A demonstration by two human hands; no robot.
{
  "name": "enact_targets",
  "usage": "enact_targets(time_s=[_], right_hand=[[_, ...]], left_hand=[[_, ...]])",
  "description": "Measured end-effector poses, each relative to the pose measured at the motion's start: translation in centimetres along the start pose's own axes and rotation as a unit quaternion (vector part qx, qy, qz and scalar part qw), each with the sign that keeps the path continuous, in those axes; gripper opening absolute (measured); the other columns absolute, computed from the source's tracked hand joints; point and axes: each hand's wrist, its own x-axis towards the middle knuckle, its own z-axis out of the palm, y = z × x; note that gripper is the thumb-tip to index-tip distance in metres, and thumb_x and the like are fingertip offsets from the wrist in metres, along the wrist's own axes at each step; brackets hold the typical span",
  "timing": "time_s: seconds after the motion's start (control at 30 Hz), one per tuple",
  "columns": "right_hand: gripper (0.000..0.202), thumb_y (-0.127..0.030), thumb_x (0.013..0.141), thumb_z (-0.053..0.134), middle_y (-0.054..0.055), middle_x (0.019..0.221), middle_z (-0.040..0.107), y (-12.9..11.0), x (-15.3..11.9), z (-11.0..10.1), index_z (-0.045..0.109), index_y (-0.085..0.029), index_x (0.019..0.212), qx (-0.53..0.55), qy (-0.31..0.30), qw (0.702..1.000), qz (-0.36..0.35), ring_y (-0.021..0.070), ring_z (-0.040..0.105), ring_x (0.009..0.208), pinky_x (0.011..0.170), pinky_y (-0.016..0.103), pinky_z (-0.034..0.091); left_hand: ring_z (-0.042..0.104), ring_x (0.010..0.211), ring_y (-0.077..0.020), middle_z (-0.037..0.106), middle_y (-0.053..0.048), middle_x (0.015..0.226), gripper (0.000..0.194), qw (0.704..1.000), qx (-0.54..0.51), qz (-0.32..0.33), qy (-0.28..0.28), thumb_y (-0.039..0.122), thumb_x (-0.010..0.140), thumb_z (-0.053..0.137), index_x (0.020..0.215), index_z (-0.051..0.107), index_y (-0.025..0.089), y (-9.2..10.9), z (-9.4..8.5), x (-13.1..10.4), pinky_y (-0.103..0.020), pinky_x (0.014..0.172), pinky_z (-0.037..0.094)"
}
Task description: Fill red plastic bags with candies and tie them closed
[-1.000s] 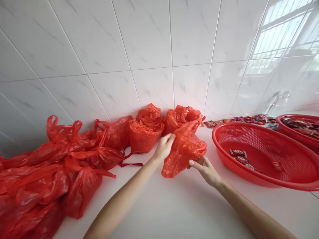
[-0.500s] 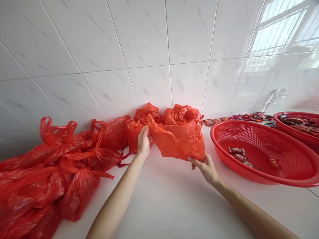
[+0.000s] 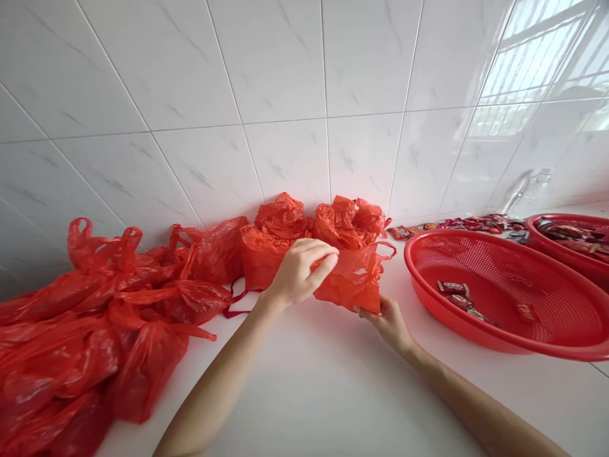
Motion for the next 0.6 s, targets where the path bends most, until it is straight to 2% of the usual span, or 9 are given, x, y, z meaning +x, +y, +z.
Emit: enact_targets(time_s=[0.1, 0.13, 0.2, 0.37, 0.43, 0.5, 0.57, 0.6], right_hand=[[0.044, -0.061, 0.074, 0.074, 0.001, 0.069, 0.061, 0.0, -0.1, -0.1, 0.059, -0.02, 0.071, -0.056, 0.006, 0.998, -0.012, 0.0167, 0.053, 0.066, 0.065, 0.03, 0.049], [0.044, -0.061, 0.075, 0.073, 0.0, 0.067, 0.059, 0.1, -0.1, -0.1, 0.057, -0.02, 0.069, -0.072, 0.01, 0.997, -0.015, 0.0158, 0.05, 0.065, 0.064, 0.029, 0.048], [0.046, -0.062, 0.075, 0.07, -0.001, 0.065, 0.055, 0.4, 0.0, -0.1, 0.053, -0.021, 0.065, -0.097, 0.015, 0.995, -0.015, 0.0146, 0.046, 0.062, 0.06, 0.028, 0.045], [0.046, -0.062, 0.075, 0.067, 0.002, 0.071, 0.058, 1.5, 0.7, -1.0, 0.053, -0.02, 0.062, -0.194, 0.021, 0.98, 0.026, 0.0166, 0.05, 0.063, 0.06, 0.031, 0.044], [0.04, -0.058, 0.07, 0.072, 0.005, 0.082, 0.064, 1.5, 1.1, -1.9, 0.058, -0.021, 0.073, -0.219, 0.016, 0.975, 0.026, 0.0211, 0.057, 0.07, 0.064, 0.034, 0.048], [0.047, -0.054, 0.068, 0.074, 0.012, 0.11, 0.068, 0.8, 1.2, -2.8, 0.063, -0.02, 0.1, -0.237, 0.007, 0.971, -0.035, 0.0294, 0.064, 0.094, 0.077, 0.041, 0.054], [0.06, -0.048, 0.075, 0.069, 0.019, 0.14, 0.055, -0.3, 0.8, -3.4, 0.055, -0.02, 0.126, -0.267, 0.01, 0.952, -0.151, 0.0354, 0.057, 0.124, 0.096, 0.05, 0.05], [0.057, -0.043, 0.08, 0.064, 0.021, 0.148, 0.049, -1.0, 0.5, -3.5, 0.053, -0.02, 0.131, -0.285, 0.017, 0.935, -0.211, 0.0365, 0.051, 0.133, 0.103, 0.053, 0.046]], left_hand=[[0.066, 0.078, -0.0215, 0.073, -0.006, 0.076, 0.044, 0.976, 0.095, -0.028, -0.196, 0.035, 0.102, 0.04, 0.072, 0.069, 0.02, -0.1, 1.0, 0.6, -0.038, 0.09, 0.044], [0.064, 0.072, -0.0214, 0.07, -0.007, 0.069, 0.047, 0.96, 0.123, -0.045, -0.247, 0.035, 0.102, 0.039, 0.065, 0.065, 0.02, -0.2, 1.4, 0.7, -0.037, 0.085, 0.044], [0.061, 0.065, -0.0212, 0.066, -0.007, 0.062, 0.05, 0.932, 0.158, -0.084, -0.314, 0.034, 0.1, 0.039, 0.058, 0.06, 0.019, -0.6, 2.1, 0.6, -0.036, 0.076, 0.042], [0.061, 0.064, -0.0227, 0.065, -0.007, 0.06, 0.032, 0.902, 0.158, -0.117, -0.384, 0.026, 0.087, 0.051, 0.056, 0.058, 0.021, -1.3, 3.2, -0.2, -0.032, 0.061, 0.036], [0.061, 0.064, -0.0243, 0.065, -0.007, 0.061, 0.024, 0.894, 0.152, -0.122, -0.404, 0.029, 0.082, 0.057, 0.06, 0.06, 0.021, -1.2, 3.4, -0.5, -0.032, 0.056, 0.034], [0.062, 0.066, -0.0255, 0.068, -0.007, 0.069, 0.014, 0.892, 0.143, -0.122, -0.412, 0.033, 0.078, 0.061, 0.072, 0.065, 0.021, -1.0, 3.5, -0.8, -0.032, 0.054, 0.034], [0.063, 0.069, -0.0251, 0.07, -0.006, 0.077, 0.016, 0.894, 0.131, -0.118, -0.412, 0.034, 0.077, 0.061, 0.087, 0.067, 0.023, -0.7, 3.9, -1.0, -0.031, 0.053, 0.035], [0.063, 0.07, -0.0246, 0.07, -0.005, 0.079, 0.018, 0.895, 0.123, -0.113, -0.414, 0.034, 0.077, 0.062, 0.092, 0.067, 0.024, -0.5, 4.1, -1.1, -0.031, 0.054, 0.036]])
